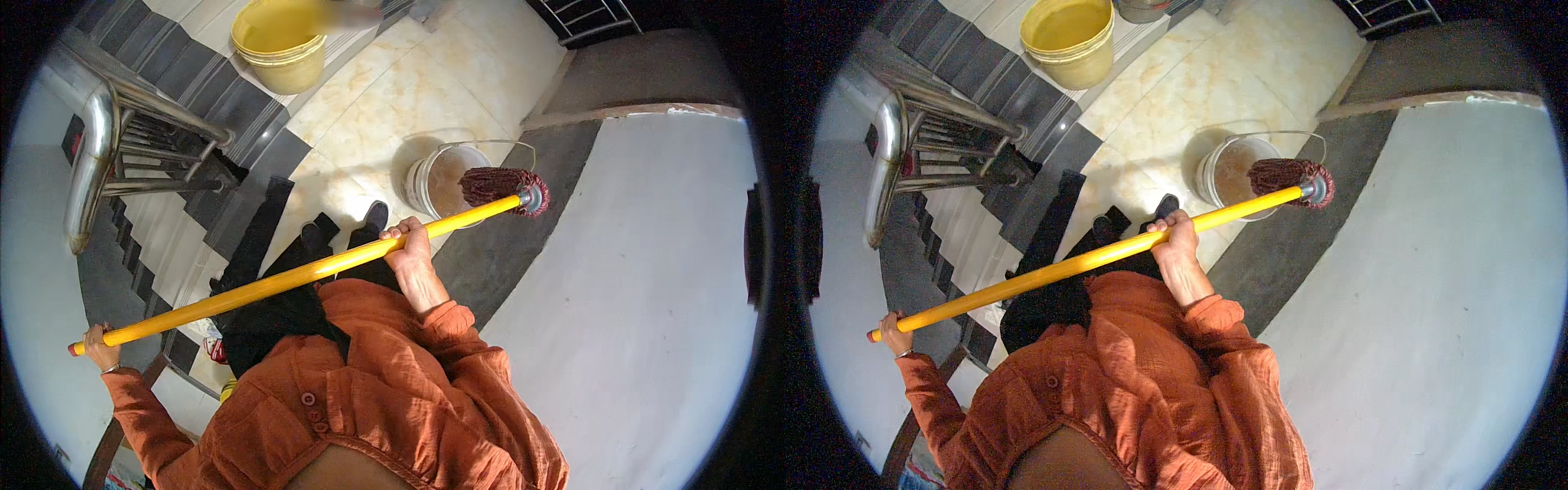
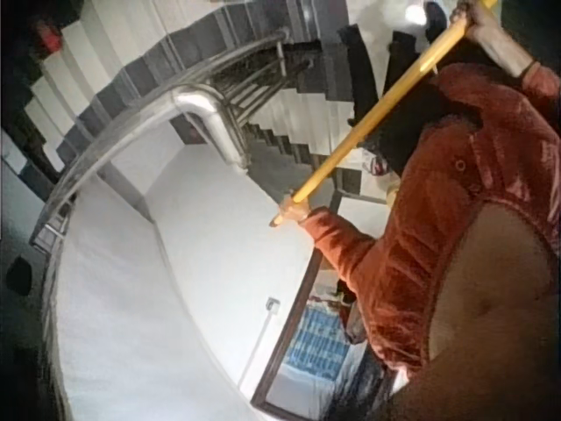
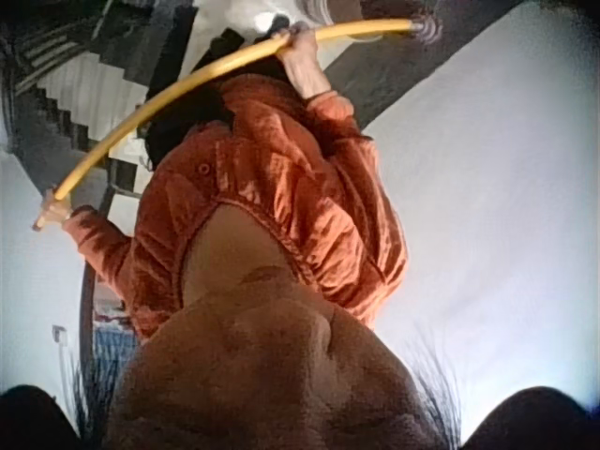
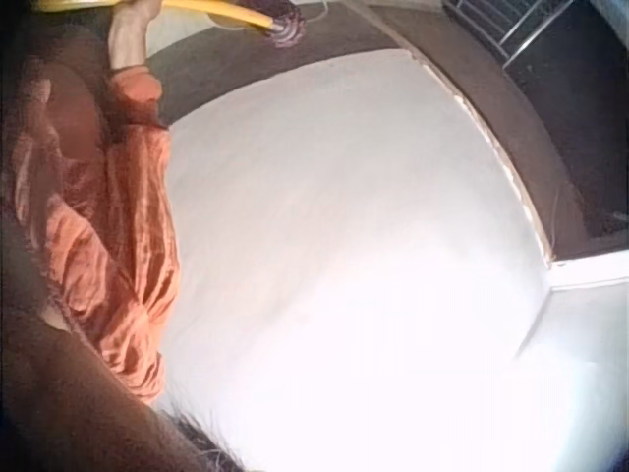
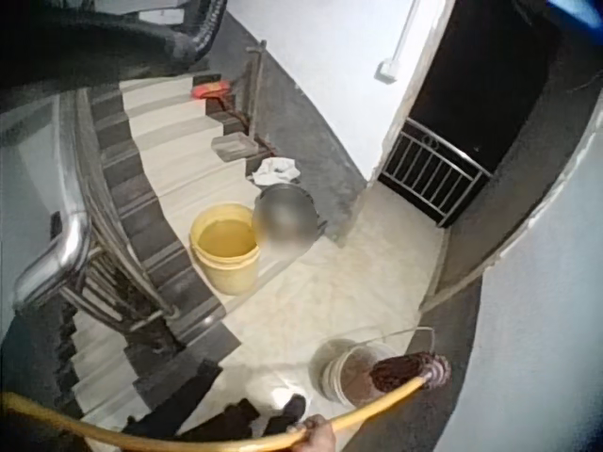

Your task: The person wrings out a mop in a bucket of water, then mops the tiled floor in a room. They move a red plastic stool and a wooden chair to clean underneath them, and also reposition a large pink container.

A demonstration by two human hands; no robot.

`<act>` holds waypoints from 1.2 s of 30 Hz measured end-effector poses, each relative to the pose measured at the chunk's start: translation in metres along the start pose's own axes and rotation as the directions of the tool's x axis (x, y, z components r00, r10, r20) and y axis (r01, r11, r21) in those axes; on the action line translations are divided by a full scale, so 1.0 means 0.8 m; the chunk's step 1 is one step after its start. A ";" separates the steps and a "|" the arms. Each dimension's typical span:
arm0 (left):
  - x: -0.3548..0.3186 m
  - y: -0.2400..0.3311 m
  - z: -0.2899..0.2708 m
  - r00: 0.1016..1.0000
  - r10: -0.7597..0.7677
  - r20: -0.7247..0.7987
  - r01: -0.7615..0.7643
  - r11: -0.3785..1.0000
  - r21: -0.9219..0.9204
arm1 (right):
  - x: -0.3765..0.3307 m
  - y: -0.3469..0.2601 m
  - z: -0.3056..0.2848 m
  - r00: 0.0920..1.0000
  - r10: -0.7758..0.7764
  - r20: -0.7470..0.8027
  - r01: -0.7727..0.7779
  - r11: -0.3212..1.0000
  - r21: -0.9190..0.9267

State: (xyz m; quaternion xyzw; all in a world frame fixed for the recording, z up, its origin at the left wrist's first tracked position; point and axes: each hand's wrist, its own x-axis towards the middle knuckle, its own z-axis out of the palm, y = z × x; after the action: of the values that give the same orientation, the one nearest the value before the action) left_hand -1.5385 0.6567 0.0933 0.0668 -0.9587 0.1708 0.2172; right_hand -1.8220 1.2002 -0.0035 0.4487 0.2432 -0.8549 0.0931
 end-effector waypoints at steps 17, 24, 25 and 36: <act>0.140 0.351 -0.180 0.975 0.215 -0.056 -0.189 0.935 0.301 | 0.292 -0.112 -0.117 0.979 0.199 -0.047 -0.201 0.978 -0.049; 0.212 0.579 -0.232 0.939 0.343 -0.007 -0.317 0.877 0.361 | 0.435 -0.204 -0.216 0.946 0.325 -0.007 -0.323 0.942 0.092; 0.213 0.597 -0.241 0.936 0.353 -0.009 -0.324 0.867 0.378 | 0.440 -0.208 -0.216 0.933 0.360 0.001 -0.358 0.928 0.101; 0.222 0.590 -0.270 0.940 0.339 0.048 -0.323 0.832 0.452 | 0.451 -0.191 -0.218 0.959 0.253 0.130 -0.251 0.967 -0.036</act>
State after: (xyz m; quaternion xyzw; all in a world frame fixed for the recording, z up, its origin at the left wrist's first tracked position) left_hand -1.7081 1.1643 0.2137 -0.0540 -0.8854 0.4256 0.1789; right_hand -1.9631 1.4402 -0.3294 0.4169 0.1855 -0.8618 0.2215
